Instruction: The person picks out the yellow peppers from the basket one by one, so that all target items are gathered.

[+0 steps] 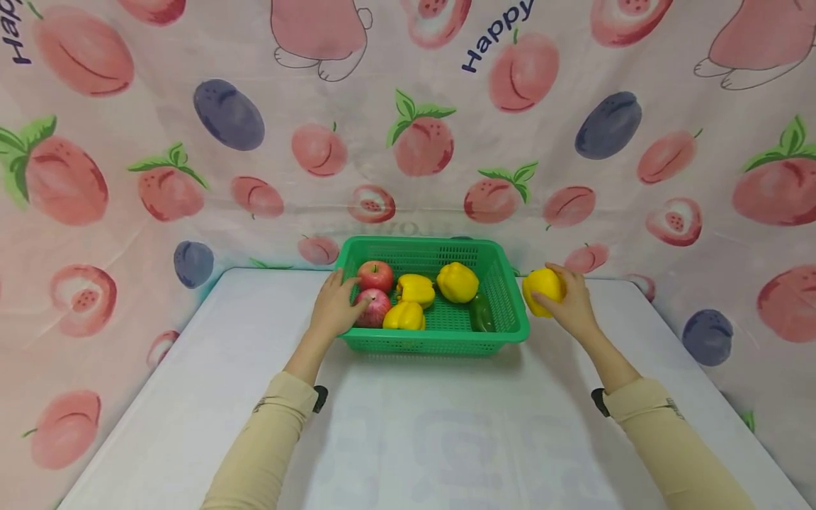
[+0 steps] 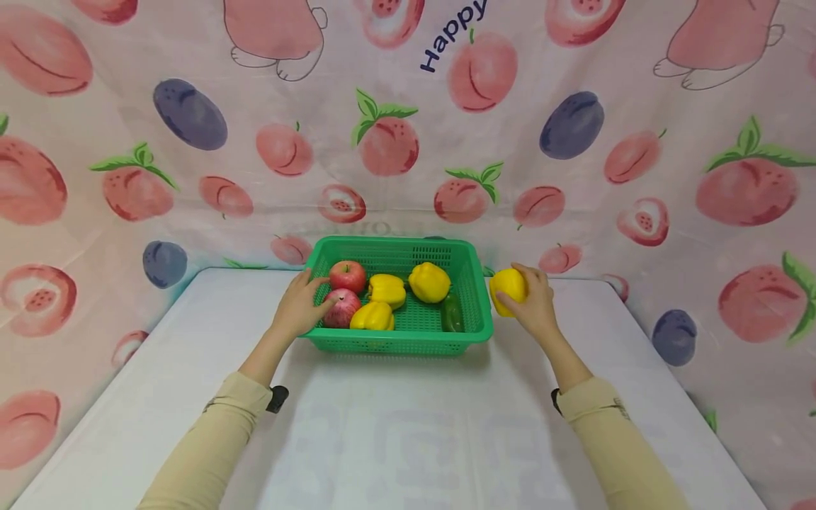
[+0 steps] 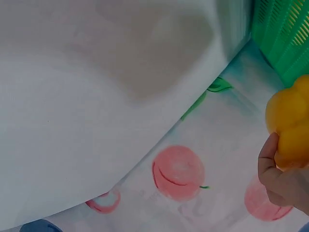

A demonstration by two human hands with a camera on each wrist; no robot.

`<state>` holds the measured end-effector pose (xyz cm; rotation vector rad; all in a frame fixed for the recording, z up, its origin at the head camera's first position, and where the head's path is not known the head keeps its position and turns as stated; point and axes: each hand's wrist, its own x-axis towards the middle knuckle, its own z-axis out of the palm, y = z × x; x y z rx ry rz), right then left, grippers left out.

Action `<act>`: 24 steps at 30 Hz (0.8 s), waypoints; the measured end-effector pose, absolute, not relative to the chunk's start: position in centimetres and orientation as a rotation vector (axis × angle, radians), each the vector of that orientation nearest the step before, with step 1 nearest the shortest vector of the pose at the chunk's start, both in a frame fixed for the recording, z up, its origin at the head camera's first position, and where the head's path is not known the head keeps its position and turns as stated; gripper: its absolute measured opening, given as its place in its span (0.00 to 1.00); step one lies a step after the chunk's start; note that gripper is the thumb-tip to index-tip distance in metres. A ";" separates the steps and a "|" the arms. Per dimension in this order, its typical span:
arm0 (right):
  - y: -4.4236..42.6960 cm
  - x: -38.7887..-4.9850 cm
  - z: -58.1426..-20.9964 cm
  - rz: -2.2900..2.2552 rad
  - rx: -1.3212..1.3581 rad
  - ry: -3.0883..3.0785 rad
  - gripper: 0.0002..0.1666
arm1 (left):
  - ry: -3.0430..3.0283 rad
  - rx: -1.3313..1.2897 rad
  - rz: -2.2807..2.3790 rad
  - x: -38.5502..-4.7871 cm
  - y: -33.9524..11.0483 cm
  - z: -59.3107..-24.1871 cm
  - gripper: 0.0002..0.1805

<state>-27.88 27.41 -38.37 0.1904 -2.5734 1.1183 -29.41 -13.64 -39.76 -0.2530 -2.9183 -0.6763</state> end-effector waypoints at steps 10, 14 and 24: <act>27.1 -29.8 -40.0 1.049 0.089 -2.707 0.38 | -2.919 -0.245 -0.688 -29.2 -13.6 -39.6 0.30; 26.9 -30.6 -40.7 1.021 0.036 -2.756 0.41 | -2.924 -0.239 -0.691 -29.2 -13.6 -39.6 0.30; 26.5 -31.8 -41.9 0.943 -0.023 -2.820 0.42 | -2.924 -0.224 -0.712 -29.2 -13.5 -39.6 0.30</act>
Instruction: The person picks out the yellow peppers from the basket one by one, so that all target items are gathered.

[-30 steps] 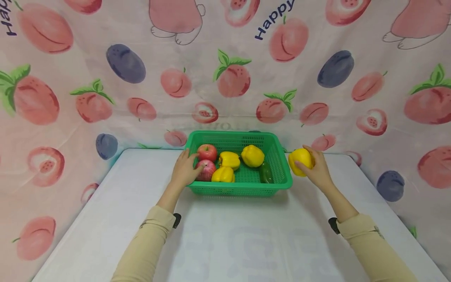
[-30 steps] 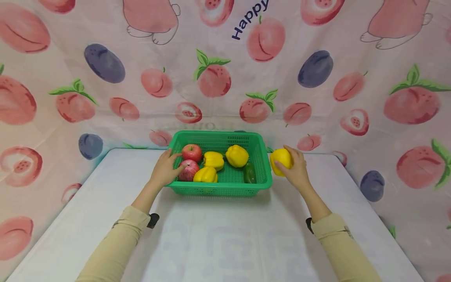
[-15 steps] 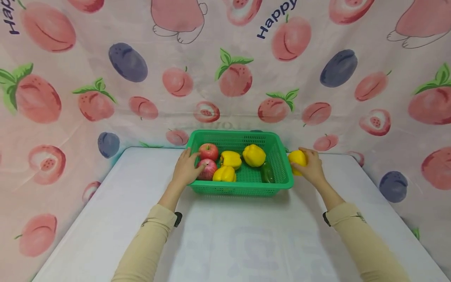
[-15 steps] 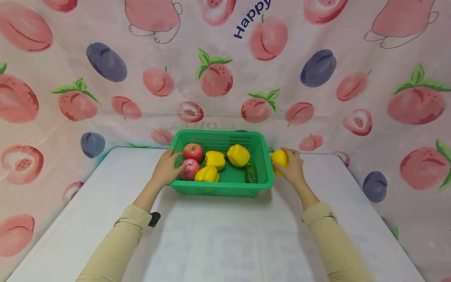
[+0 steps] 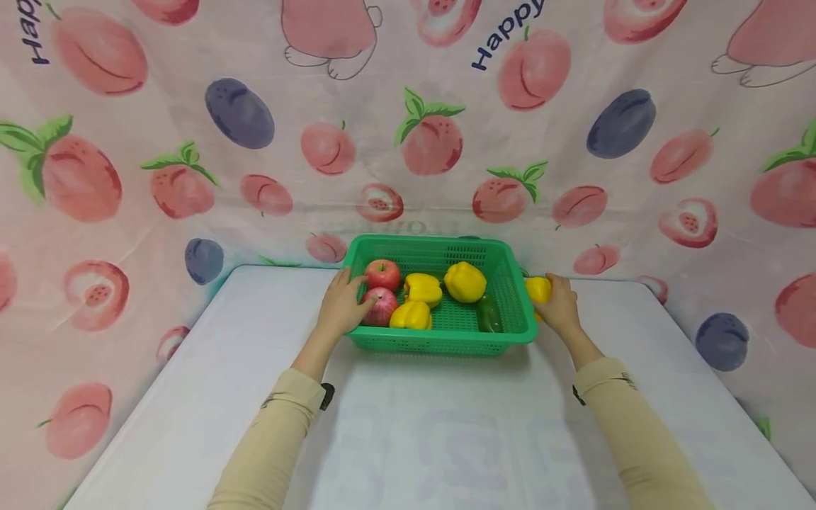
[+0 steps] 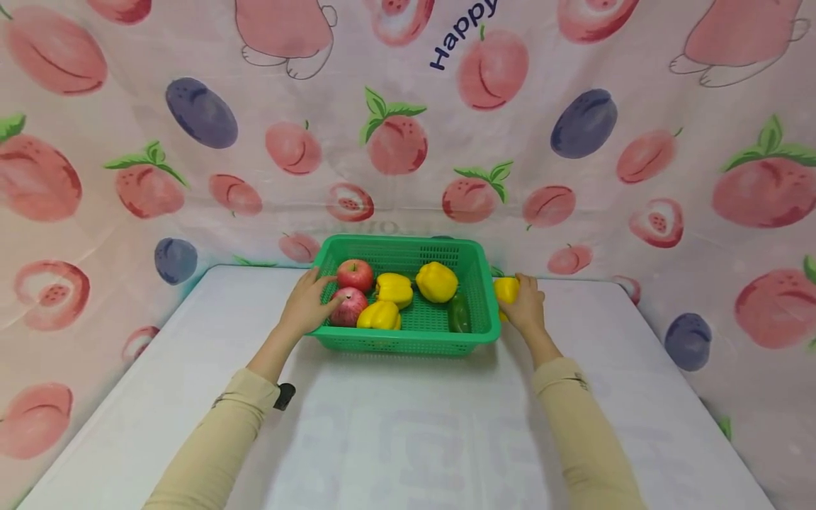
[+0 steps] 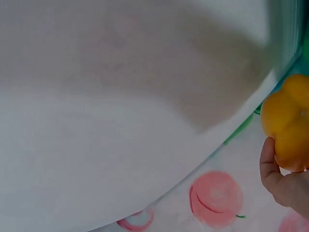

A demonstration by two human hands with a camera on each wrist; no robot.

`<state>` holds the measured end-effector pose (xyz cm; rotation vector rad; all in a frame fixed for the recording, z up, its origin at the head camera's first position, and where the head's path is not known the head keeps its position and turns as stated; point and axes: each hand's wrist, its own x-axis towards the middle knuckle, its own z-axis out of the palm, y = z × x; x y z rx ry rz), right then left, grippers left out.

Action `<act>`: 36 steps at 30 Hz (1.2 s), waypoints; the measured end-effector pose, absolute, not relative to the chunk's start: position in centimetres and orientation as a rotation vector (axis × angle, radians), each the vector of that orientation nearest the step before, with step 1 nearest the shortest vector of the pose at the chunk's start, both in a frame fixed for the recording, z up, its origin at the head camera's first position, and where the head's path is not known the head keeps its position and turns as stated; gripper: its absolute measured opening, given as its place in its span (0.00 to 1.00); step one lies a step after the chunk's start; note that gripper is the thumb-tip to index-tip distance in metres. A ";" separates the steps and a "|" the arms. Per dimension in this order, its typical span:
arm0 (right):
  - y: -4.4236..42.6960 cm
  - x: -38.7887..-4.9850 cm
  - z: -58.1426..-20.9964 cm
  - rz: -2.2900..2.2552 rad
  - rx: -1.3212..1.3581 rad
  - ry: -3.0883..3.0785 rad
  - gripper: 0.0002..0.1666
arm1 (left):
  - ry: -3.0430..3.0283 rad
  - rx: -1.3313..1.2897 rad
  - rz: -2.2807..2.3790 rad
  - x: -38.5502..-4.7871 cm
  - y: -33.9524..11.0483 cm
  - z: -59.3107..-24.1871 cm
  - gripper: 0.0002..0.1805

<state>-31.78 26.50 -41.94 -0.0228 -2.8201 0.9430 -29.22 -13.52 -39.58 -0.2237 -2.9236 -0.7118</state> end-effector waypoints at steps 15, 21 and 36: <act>26.6 -32.8 -43.1 0.960 -0.125 -2.862 0.39 | -2.911 -0.250 -0.670 -29.7 -13.4 -39.6 0.29; 26.4 -32.9 -43.0 0.969 -0.149 -2.886 0.38 | -2.916 -0.242 -0.675 -29.8 -13.3 -39.4 0.29; 26.6 -33.0 -43.6 0.974 -0.245 -2.951 0.40 | -2.917 -0.228 -0.667 -29.2 -13.6 -39.5 0.29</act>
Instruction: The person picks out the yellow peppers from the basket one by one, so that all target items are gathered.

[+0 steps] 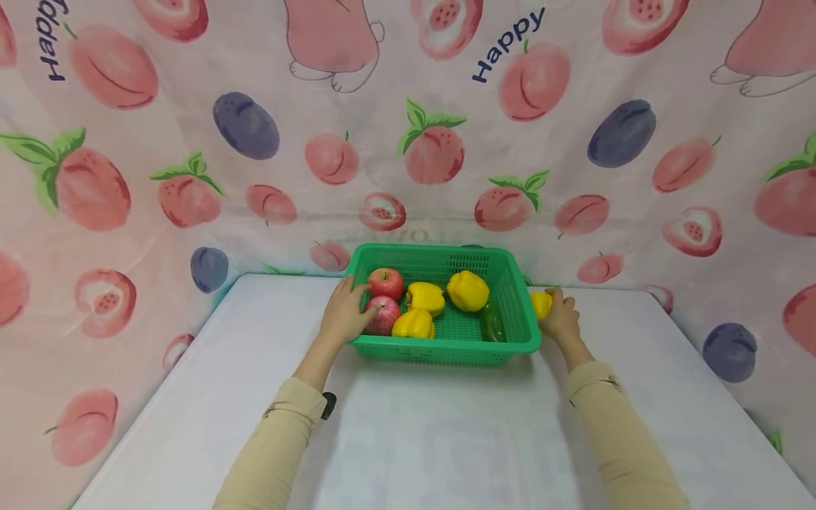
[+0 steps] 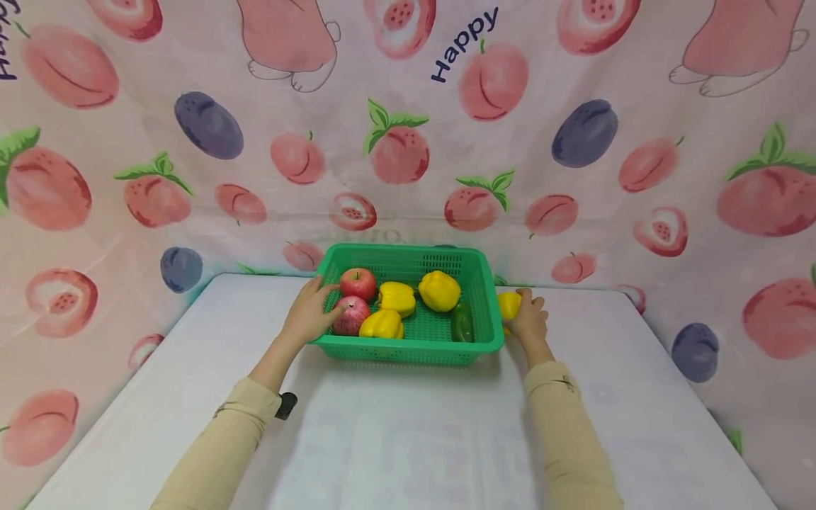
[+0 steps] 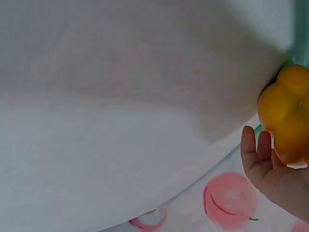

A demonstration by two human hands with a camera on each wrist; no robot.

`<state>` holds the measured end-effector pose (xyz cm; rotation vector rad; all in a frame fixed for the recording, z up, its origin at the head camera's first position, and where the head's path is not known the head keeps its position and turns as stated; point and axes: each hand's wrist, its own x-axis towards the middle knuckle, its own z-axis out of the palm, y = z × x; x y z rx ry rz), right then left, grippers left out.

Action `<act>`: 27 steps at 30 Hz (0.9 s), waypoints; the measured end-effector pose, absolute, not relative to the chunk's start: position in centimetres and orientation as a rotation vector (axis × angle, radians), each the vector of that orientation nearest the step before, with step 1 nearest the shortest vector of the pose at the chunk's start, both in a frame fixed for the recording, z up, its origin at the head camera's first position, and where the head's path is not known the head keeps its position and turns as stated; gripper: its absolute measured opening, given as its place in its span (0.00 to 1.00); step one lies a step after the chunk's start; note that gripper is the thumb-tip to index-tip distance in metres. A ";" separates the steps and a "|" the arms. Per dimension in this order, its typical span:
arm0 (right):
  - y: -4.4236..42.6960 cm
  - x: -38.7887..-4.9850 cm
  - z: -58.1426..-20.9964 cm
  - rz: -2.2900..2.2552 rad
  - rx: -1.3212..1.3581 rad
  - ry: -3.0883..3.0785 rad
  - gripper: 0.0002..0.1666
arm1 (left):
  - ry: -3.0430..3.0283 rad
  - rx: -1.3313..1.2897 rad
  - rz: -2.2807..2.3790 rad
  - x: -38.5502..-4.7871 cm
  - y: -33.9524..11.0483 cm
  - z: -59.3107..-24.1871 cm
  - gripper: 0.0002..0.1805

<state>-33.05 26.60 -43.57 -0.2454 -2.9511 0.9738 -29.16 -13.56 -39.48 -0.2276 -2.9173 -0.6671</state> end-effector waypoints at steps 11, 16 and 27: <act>26.0 -33.2 -43.2 1.045 -0.269 -2.957 0.42 | -2.899 -0.243 -0.685 -29.1 -13.7 -39.6 0.29; 26.1 -33.3 -43.4 1.073 -0.287 -2.957 0.43 | -2.904 -0.244 -0.685 -29.2 -13.6 -39.7 0.29; 25.8 -33.1 -43.4 1.055 -0.346 -2.956 0.42 | -2.935 -0.240 -0.674 -29.4 -13.6 -39.8 0.30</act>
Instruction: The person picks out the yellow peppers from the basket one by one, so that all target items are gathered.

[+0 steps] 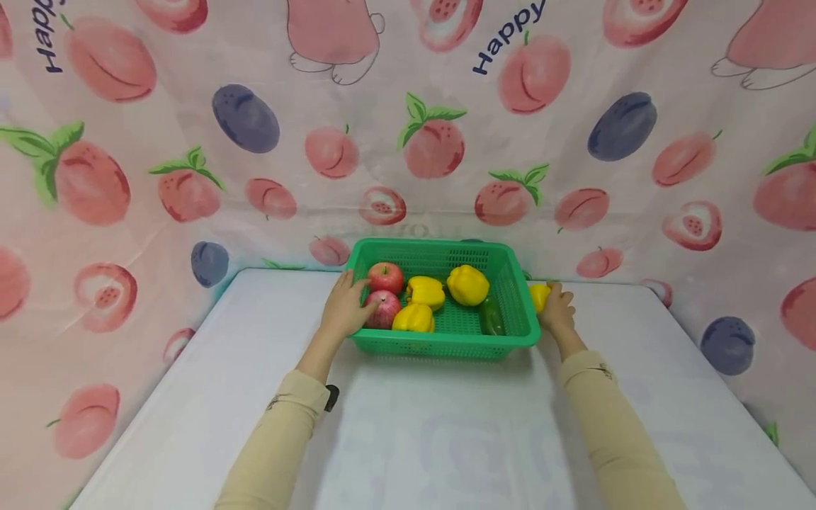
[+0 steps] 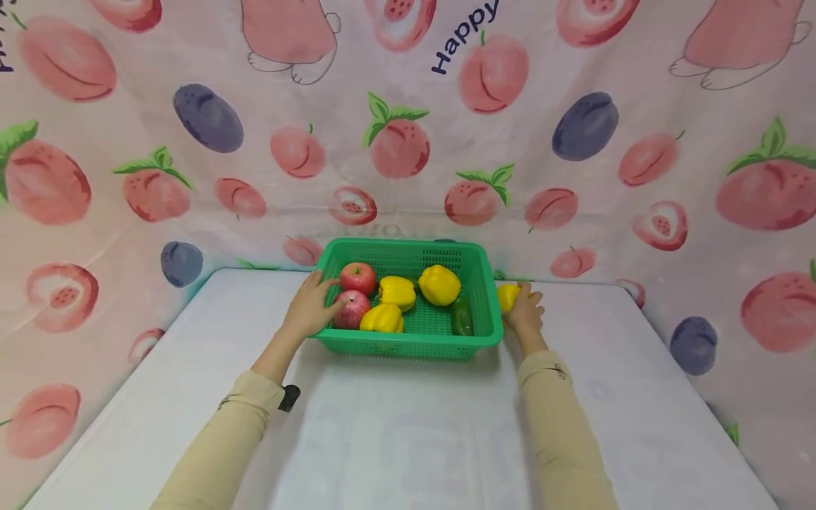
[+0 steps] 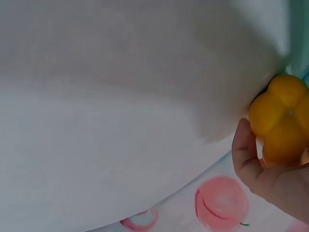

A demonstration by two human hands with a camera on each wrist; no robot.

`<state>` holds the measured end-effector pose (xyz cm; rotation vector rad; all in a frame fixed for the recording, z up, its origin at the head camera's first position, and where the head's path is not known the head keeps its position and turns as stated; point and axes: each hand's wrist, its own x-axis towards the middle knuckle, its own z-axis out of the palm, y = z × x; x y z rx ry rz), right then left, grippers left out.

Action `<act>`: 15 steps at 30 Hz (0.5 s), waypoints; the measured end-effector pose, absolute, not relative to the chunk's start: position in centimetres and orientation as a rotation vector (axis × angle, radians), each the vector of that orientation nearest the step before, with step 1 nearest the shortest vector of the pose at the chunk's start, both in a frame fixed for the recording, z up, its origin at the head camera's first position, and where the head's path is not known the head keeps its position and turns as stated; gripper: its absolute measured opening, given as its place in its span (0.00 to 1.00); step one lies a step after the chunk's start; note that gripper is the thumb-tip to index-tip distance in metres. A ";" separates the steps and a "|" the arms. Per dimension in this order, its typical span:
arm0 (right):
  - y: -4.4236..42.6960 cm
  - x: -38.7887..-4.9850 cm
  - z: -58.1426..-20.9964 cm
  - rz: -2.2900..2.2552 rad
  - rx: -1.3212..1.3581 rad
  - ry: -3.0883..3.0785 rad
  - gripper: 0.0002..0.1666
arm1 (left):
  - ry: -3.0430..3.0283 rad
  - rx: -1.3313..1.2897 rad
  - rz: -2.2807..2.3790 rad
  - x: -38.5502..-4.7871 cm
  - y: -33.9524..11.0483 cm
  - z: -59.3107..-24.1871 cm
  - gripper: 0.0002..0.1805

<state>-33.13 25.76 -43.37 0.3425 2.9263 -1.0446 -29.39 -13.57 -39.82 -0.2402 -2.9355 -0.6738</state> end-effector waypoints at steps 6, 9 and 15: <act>25.5 -33.2 -42.7 -1.056 0.393 2.901 0.38 | -2.925 -0.255 -0.665 -29.9 -13.3 -39.6 0.30; 25.5 -33.0 -42.7 -1.048 0.390 2.873 0.41 | -2.934 -0.253 -0.667 -29.8 -13.3 -39.8 0.30; 25.0 -32.6 -42.3 -1.002 0.376 2.874 0.44 | -2.935 -0.241 -0.662 -29.5 -13.6 -39.8 0.30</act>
